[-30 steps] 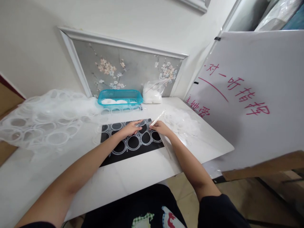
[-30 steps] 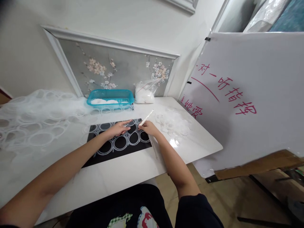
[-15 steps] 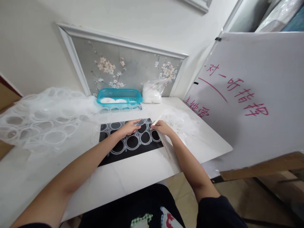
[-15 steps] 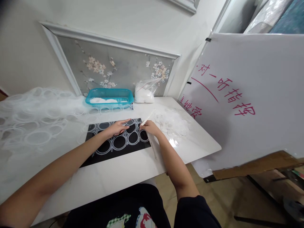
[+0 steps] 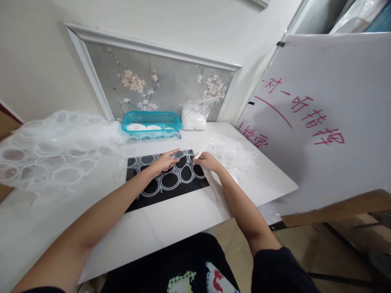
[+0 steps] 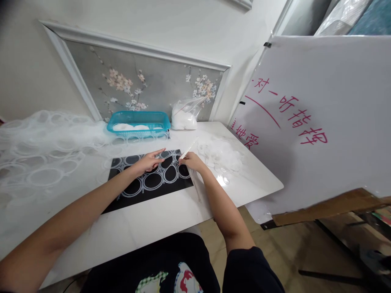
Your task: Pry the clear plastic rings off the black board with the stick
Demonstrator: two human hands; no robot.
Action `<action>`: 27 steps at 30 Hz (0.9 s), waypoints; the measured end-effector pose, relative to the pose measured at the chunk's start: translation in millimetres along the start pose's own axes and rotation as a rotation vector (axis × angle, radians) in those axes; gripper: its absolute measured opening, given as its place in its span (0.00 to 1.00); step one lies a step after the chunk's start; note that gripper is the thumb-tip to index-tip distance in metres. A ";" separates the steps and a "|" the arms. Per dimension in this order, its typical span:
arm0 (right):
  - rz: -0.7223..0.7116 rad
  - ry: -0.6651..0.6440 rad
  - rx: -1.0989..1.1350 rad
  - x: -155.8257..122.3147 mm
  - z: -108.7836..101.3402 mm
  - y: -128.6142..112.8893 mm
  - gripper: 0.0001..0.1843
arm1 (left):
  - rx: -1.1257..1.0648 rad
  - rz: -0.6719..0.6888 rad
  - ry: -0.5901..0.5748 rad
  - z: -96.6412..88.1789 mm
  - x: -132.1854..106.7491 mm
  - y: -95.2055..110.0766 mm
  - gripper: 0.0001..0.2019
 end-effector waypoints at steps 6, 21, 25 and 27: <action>0.008 0.002 -0.027 -0.4 -1.9 -0.2 0.06 | -0.029 0.002 0.011 -1.2 2.1 -1.5 0.36; 0.000 0.005 0.007 1.9 -2.7 7.3 0.05 | -0.070 -0.011 -0.008 -4.2 3.3 0.6 0.18; -0.005 -0.002 0.007 1.8 -1.9 7.9 0.05 | -0.096 -0.007 -0.004 -2.8 -0.2 5.9 0.12; -0.009 -0.005 0.000 1.2 -2.1 6.6 0.05 | -0.116 0.003 -0.009 -2.7 -6.0 16.7 0.11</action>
Point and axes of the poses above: each hand's wrist, its own x-axis towards the middle knuckle, its own z-axis out of the palm, y = z × x, the point moved 8 cm from there along x, towards the middle knuckle, and after that the axes turned 7 degrees about -x, right-handed, at the moved point
